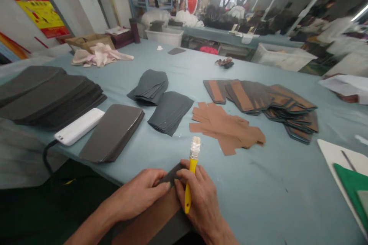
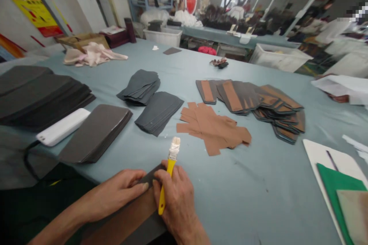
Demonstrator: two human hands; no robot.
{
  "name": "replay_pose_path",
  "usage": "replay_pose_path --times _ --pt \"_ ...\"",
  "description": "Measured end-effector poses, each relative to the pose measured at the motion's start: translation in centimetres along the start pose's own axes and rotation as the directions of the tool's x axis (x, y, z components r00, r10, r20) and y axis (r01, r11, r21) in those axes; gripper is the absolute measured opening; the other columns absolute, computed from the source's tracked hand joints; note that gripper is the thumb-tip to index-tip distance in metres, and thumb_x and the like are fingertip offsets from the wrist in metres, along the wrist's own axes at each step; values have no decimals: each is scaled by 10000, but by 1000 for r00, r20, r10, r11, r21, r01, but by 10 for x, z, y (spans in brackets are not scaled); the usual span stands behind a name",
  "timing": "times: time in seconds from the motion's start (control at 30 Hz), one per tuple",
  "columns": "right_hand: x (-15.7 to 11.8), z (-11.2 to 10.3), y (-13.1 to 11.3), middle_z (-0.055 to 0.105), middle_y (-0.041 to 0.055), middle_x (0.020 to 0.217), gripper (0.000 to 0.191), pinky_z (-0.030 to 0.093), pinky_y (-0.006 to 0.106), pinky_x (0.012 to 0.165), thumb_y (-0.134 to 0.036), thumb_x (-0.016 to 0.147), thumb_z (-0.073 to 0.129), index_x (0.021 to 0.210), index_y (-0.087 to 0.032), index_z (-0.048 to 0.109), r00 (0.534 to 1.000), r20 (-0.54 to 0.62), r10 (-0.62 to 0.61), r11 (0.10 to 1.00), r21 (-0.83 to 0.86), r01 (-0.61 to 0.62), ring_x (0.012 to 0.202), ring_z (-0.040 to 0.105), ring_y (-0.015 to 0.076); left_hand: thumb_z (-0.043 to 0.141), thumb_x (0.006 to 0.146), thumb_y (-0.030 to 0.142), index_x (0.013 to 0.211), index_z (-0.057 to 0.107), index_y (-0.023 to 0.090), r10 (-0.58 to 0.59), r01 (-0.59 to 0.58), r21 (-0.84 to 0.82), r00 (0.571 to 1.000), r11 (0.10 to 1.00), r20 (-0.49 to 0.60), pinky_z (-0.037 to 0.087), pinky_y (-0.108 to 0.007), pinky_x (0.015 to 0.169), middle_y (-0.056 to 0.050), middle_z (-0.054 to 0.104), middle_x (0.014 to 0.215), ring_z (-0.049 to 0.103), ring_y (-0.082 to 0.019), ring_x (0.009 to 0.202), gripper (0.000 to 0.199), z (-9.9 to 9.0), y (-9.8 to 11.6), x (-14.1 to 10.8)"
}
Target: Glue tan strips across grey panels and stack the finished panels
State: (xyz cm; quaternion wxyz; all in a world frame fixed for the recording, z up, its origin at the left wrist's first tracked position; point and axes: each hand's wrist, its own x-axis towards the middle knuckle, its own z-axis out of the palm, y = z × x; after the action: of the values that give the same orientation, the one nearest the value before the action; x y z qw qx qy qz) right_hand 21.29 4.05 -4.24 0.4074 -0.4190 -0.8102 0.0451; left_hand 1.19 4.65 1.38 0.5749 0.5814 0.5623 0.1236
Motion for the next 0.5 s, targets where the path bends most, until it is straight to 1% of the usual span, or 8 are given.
replay_pose_path --times 0.1,0.17,0.23,0.27,0.33,0.4,0.43,0.5 --pt "5 -6 1 774 112 1151 102 621 348 780 -165 1029 537 1085 -242 575 998 -63 4 1000 -27 -6 917 745 228 572 906 600 891 693 182 45 -45 4 999 999 11 503 -272 694 -15 684 840 616 -210 806 435 3 0 11" --pt "6 -14 6 769 119 1201 118 624 344 806 -154 1017 555 1092 -243 578 989 -141 38 999 -31 -43 951 754 222 597 896 630 973 724 193 60 -61 -47 998 997 -22 552 -299 807 -38 746 953 670 -248 935 462 0 -2 13" --pt "4 -23 13 753 133 1265 143 624 352 872 -157 1010 586 1124 -244 583 966 -237 102 994 -17 -109 1049 758 226 655 872 673 1067 745 206 68 -76 -153 996 985 -59 566 -319 919 -52 782 1060 697 -276 1054 514 -4 -3 13" --pt "2 -27 17 746 140 1291 152 622 360 909 -173 1011 604 1143 -244 583 952 -275 137 989 -9 -145 1109 753 232 684 856 697 1101 750 209 64 -79 -217 995 973 -73 572 -329 941 -59 792 1087 709 -286 1072 550 -6 -3 13" --pt "-4 -31 23 738 148 1323 167 623 374 945 -233 1016 628 1174 -247 572 926 -302 229 972 21 -233 1177 745 245 724 823 742 1140 756 211 43 -78 -352 993 933 -107 596 -349 927 -71 809 1084 737 -298 1045 619 -6 -2 14" --pt "-10 -29 25 747 131 1316 166 640 366 906 -311 1024 632 1166 -261 564 888 -281 364 931 93 -353 1136 764 246 760 796 749 1166 759 217 3 -84 -485 986 870 -165 617 -367 905 -73 823 1069 759 -304 1014 648 -1 -1 18" --pt "-12 -25 26 762 112 1278 167 650 352 866 -349 1024 634 1152 -269 564 863 -257 434 901 142 -411 1078 780 240 776 789 736 1180 758 223 -15 -99 -546 979 832 -201 622 -374 910 -71 827 1072 765 -305 1017 645 3 0 21" --pt "-13 -16 25 788 54 1098 173 656 316 772 -401 1012 646 1108 -281 567 812 -231 536 840 237 -487 910 794 216 796 797 695 1220 748 231 -40 -138 -645 967 752 -253 626 -396 933 -70 830 1106 773 -311 1043 630 15 -1 29"
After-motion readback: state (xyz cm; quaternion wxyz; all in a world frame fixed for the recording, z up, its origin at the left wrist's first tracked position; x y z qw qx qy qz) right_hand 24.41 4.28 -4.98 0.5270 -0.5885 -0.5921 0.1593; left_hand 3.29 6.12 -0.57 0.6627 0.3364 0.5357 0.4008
